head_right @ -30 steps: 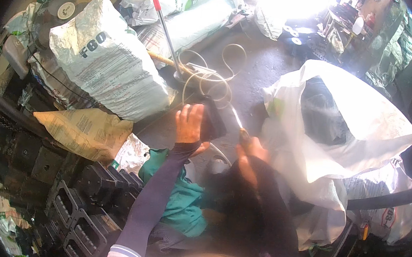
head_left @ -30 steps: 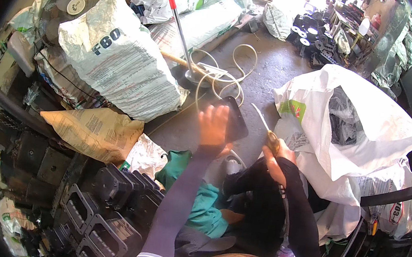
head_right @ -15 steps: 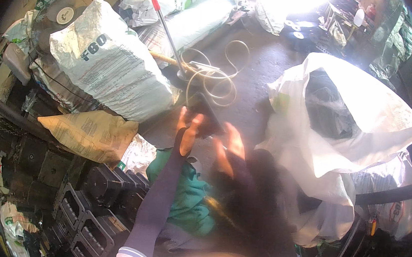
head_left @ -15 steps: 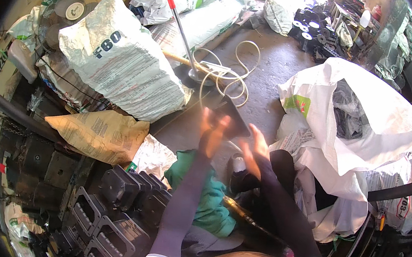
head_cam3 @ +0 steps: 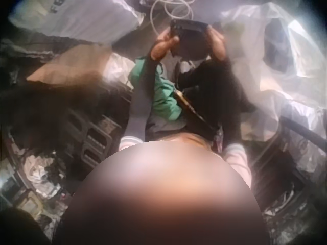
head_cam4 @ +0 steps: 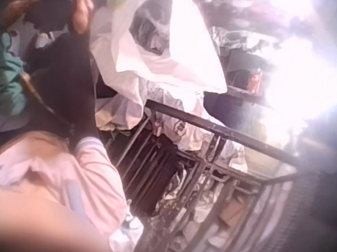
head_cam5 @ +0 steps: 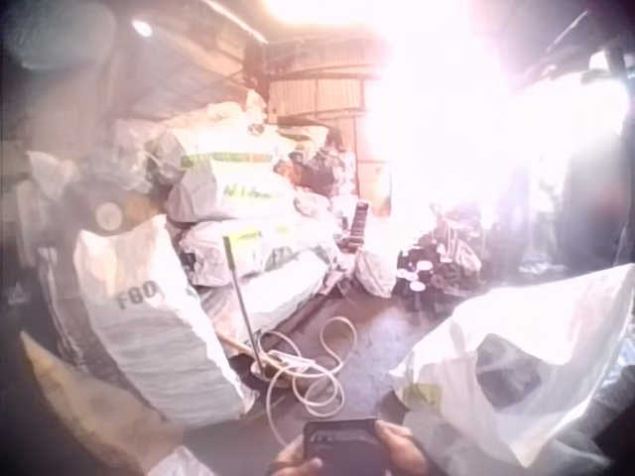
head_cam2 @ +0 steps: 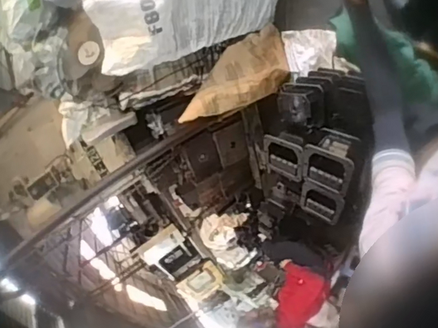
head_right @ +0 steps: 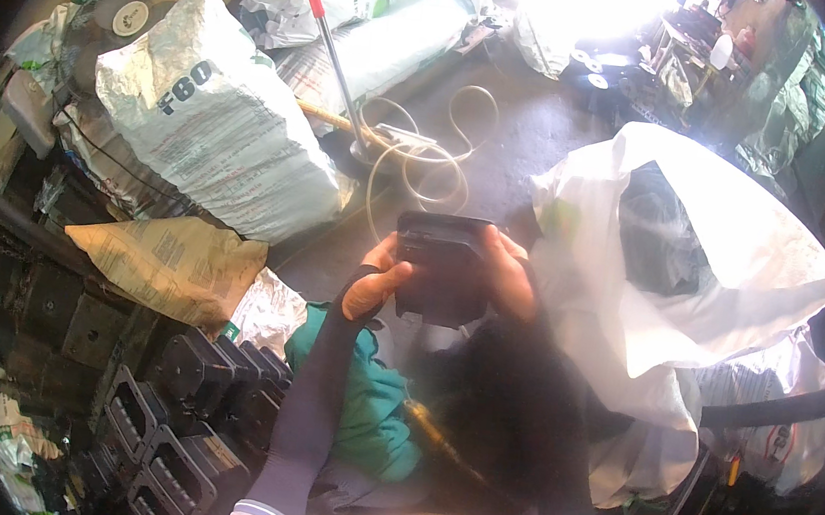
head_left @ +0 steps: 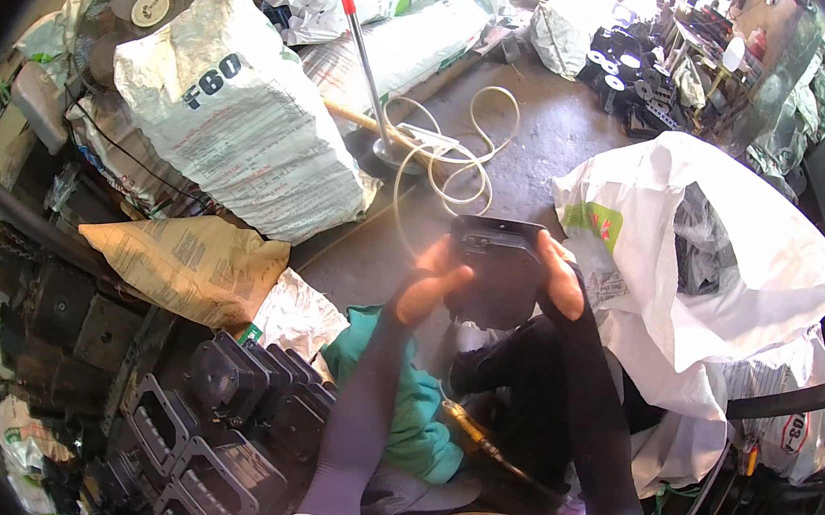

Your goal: The person is cleaning black plastic parts using a green cloth and a tool. They repeatedly wipe the parts and place them into a white sack. The person is sitting on the floor in a cluttered room.

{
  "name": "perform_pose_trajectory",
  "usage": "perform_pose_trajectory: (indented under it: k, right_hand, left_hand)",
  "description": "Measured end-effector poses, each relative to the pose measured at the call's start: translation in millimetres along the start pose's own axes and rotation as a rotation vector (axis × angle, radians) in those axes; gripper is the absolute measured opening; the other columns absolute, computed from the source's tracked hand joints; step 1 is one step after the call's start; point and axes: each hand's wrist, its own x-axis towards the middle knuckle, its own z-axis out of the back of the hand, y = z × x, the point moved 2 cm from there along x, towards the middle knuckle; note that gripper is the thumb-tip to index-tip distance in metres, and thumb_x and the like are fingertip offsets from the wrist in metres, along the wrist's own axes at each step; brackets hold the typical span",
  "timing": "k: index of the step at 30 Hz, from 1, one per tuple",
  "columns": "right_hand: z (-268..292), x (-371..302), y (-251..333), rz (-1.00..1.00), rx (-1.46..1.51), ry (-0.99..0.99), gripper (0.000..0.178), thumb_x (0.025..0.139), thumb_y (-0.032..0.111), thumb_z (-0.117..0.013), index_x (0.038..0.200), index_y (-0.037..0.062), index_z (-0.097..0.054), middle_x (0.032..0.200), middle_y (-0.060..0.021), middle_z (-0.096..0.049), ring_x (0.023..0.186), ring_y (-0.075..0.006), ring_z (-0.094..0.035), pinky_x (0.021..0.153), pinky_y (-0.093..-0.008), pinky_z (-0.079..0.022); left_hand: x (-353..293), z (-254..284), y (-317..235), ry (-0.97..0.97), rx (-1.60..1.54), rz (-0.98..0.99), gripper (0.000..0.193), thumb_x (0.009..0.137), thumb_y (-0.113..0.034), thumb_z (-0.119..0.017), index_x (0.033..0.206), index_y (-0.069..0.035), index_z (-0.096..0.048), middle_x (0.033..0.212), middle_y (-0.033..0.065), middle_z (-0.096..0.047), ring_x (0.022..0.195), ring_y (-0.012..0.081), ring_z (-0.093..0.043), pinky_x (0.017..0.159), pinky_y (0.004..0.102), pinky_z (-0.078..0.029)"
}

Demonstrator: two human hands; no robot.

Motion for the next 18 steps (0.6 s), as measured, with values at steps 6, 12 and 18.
perform_pose_trajectory:
  k: [6,12,18]
  right_hand:
    - [-2.3,-29.1,-48.2,0.074,-0.818,-0.615,0.042,0.103,0.034,-0.050,0.122,-0.0034,-0.059,0.113,-0.0127,-0.066,0.105,-0.0195,-0.060,0.093,-0.0338,-0.046]
    - [-51.6,-186.4,-141.7,-0.376,-1.535,0.446,0.038,0.091,0.032,-0.059,0.115,0.0050,-0.051,0.080,-0.0181,-0.066,0.079,-0.0397,-0.068,0.072,-0.0487,-0.053]
    - [-48.8,-180.2,-167.8,-0.777,-1.444,0.474,0.032,0.096,0.027,-0.039,0.118,0.0066,-0.050,0.098,-0.0283,-0.068,0.090,-0.0414,-0.069,0.079,-0.0506,-0.054]
  left_hand:
    - [-5.1,13.3,-12.9,-0.320,0.128,0.129,0.056,0.082,-0.009,-0.073,0.133,-0.001,-0.050,0.119,0.0117,-0.061,0.110,0.0221,-0.059,0.098,0.0335,-0.045]
    - [-0.7,29.3,-5.9,-0.609,0.365,-0.167,0.063,0.079,-0.013,-0.079,0.129,0.007,-0.046,0.117,0.0150,-0.060,0.105,0.0198,-0.058,0.094,0.0308,-0.046]
    - [-3.5,28.8,-1.0,-0.675,0.491,-0.237,0.057,0.079,-0.005,-0.077,0.126,0.000,-0.047,0.116,0.0103,-0.058,0.106,0.0193,-0.056,0.095,0.0332,-0.044]
